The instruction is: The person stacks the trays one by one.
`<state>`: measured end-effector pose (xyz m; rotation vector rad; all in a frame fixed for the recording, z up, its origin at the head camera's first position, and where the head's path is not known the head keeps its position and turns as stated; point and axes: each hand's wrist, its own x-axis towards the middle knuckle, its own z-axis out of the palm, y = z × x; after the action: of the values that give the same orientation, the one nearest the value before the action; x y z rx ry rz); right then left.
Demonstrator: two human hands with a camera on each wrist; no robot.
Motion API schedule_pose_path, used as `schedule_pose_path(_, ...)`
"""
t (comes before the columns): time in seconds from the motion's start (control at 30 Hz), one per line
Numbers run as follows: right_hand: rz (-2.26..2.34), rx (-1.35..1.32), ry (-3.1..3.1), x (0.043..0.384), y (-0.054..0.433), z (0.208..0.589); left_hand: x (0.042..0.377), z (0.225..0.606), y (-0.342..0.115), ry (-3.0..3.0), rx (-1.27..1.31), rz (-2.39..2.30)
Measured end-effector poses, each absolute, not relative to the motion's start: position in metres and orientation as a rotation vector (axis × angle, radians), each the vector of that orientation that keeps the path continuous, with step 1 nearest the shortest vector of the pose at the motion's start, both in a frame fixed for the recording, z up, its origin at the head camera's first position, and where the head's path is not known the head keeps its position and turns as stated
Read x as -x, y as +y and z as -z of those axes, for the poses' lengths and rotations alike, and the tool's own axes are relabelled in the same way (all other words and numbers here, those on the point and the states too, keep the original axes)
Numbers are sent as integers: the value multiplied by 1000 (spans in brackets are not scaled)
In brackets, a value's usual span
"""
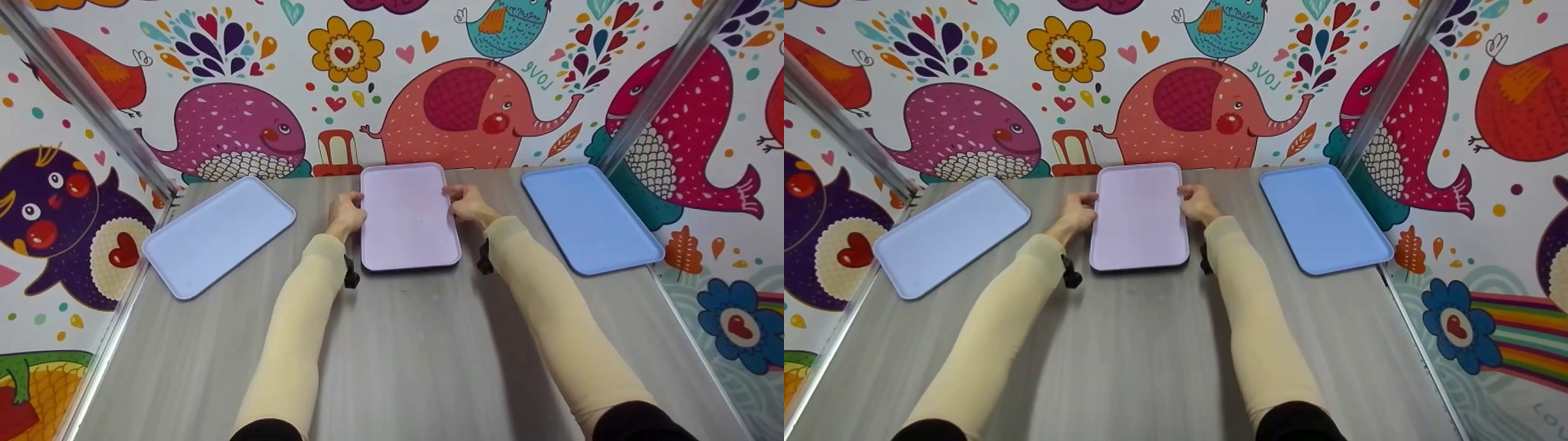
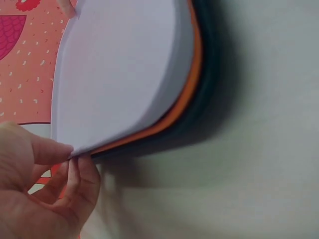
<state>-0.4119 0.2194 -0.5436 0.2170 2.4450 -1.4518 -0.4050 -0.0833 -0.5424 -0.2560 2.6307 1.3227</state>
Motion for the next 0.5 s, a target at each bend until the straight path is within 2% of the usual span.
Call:
schedule_pose_path(0.07,1450,-201,2467,412,219,543,410,546,-83,2638,254,-1331)
schedule_pose_path(0.3,1359,-172,2544,405,218,547,444,595,-88,2751,205,-1235)
schedule_pose_path(0.5,1351,-155,2590,405,216,546,446,591,-88,2700,237,-1289)
